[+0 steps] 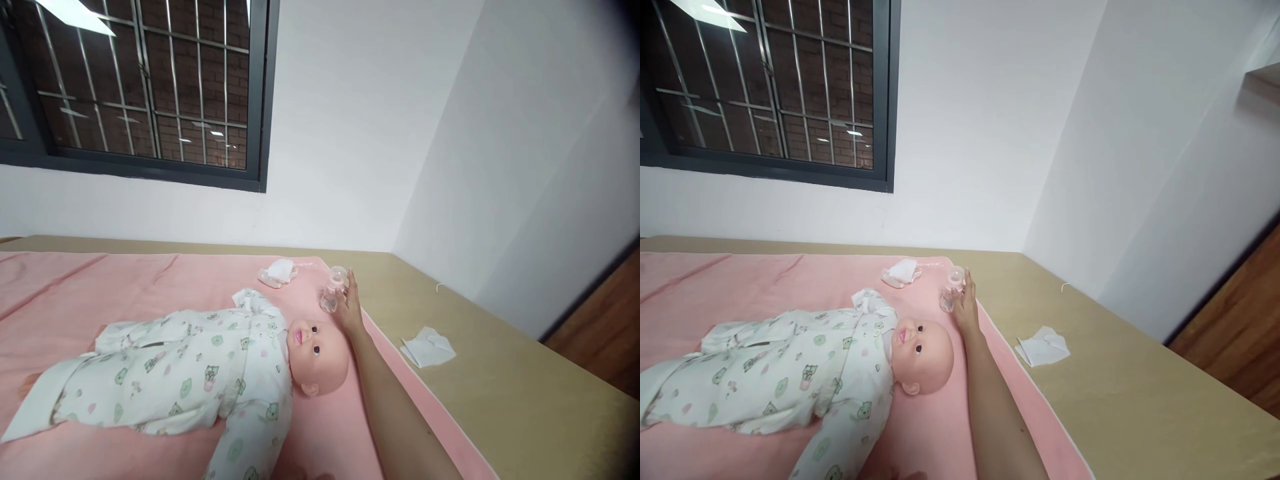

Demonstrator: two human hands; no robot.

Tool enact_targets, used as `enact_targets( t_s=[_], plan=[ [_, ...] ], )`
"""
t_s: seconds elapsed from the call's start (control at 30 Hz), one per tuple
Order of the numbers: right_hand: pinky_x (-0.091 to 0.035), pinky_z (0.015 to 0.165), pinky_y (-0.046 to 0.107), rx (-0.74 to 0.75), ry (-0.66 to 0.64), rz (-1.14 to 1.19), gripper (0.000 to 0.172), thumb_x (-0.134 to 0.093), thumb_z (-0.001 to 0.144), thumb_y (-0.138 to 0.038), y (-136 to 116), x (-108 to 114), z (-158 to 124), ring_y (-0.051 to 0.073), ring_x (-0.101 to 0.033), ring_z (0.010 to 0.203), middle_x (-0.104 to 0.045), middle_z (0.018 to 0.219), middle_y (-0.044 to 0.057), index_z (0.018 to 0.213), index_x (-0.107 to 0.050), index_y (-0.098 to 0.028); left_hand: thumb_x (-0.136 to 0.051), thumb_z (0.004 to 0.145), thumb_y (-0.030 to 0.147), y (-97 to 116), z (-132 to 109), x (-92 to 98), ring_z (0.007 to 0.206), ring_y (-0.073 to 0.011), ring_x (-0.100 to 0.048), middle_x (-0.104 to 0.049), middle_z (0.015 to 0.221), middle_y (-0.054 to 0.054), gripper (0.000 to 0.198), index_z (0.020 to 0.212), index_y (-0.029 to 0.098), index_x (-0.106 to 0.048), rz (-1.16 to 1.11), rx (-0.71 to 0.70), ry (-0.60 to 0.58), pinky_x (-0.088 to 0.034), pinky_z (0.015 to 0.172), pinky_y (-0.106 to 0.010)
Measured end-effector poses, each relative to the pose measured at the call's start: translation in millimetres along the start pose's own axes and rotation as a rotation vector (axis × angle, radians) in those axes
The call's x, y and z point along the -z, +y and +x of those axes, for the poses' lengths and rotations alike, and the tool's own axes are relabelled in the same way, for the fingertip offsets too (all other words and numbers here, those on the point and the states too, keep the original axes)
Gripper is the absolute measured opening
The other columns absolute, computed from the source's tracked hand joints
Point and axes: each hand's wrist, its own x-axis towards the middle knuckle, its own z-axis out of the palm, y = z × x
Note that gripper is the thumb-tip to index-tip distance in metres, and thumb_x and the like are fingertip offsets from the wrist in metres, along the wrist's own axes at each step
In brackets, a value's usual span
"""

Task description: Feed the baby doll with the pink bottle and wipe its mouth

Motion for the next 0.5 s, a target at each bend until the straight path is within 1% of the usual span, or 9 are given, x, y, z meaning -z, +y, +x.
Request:
enact_targets(
  t_s=[0.07,0.13,0.17,0.23,0.27,0.33,0.4,0.5],
  plan=[
    [-0.042,0.102,0.039,-0.025,0.085,-0.042,0.061,-0.037,0.094,-0.044,-3,3,0,0.022,-0.05,0.122,-0.032,0.15,0.013,0.15,-0.024,-0.026,-0.055,0.094,0.037,-36,25,-3.5,0.101,-0.0223,-0.061,-0.06,0.119,-0.008,0.032,0.117,0.016,-0.06,-0.023,0.019,0.013,-0.054,0.086,-0.039],
    [-0.044,0.097,0.038,-0.119,0.182,-0.144,0.055,-0.033,0.093,-0.036,-3,8,1,0.022,-0.054,0.114,-0.042,0.142,0.013,0.147,-0.032,-0.023,-0.055,0.094,0.034,-72,48,-6.6,0.096,-0.0197,-0.063,-0.063,0.113,-0.007,0.029,0.117,0.016,-0.06,-0.047,0.03,0.02,-0.055,0.08,-0.036],
    [-0.044,0.095,0.037,-0.19,0.205,-0.206,0.054,-0.033,0.092,-0.031,-3,10,1,0.022,-0.056,0.11,-0.046,0.137,0.013,0.145,-0.036,-0.02,-0.05,0.096,0.031,-86,57,-8.0,0.095,-0.0193,-0.064,-0.066,0.109,-0.004,0.024,0.113,0.02,-0.063,-0.057,0.035,0.022,-0.055,0.076,-0.033],
    [-0.043,0.093,0.036,-0.336,0.18,-0.334,0.054,-0.034,0.087,-0.021,0,15,1,0.024,-0.056,0.108,-0.053,0.129,0.015,0.14,-0.041,-0.015,-0.043,0.098,0.027,-105,68,-11.1,0.094,-0.0194,-0.066,-0.069,0.102,0.001,0.025,0.107,0.025,-0.066,-0.074,0.04,0.022,-0.055,0.07,-0.03],
    [-0.042,0.094,0.036,-0.386,0.144,-0.399,0.055,-0.034,0.085,-0.017,2,17,2,0.025,-0.056,0.109,-0.054,0.126,0.016,0.139,-0.043,-0.012,-0.041,0.099,0.027,-110,71,-12.7,0.093,-0.0193,-0.066,-0.069,0.1,0.002,0.027,0.105,0.027,-0.067,-0.08,0.041,0.02,-0.054,0.069,-0.03],
    [-0.04,0.097,0.035,-0.413,0.059,-0.526,0.056,-0.036,0.082,-0.012,4,19,2,0.026,-0.054,0.113,-0.057,0.123,0.017,0.137,-0.045,-0.01,-0.043,0.099,0.029,-112,73,-16.1,0.092,-0.0191,-0.066,-0.069,0.1,0.001,0.024,0.105,0.025,-0.066,-0.09,0.042,0.011,-0.055,0.071,-0.031],
    [-0.038,0.098,0.034,-0.381,-0.022,-0.628,0.055,-0.037,0.083,-0.01,6,18,2,0.026,-0.053,0.114,-0.058,0.123,0.016,0.137,-0.047,-0.011,-0.051,0.096,0.033,-108,72,-18.8,0.092,-0.019,-0.065,-0.067,0.104,-0.003,0.023,0.109,0.019,-0.064,-0.096,0.044,0.0,-0.056,0.076,-0.034],
    [-0.038,0.095,0.031,-0.326,-0.165,-0.756,0.048,-0.037,0.087,-0.01,8,15,2,0.025,-0.054,0.112,-0.06,0.124,0.015,0.131,-0.054,-0.013,-0.057,0.093,0.036,-102,70,-19.5,0.095,-0.0197,-0.062,-0.062,0.113,-0.008,0.032,0.115,0.014,-0.06,-0.099,0.052,-0.007,-0.055,0.082,-0.038]
  ],
)
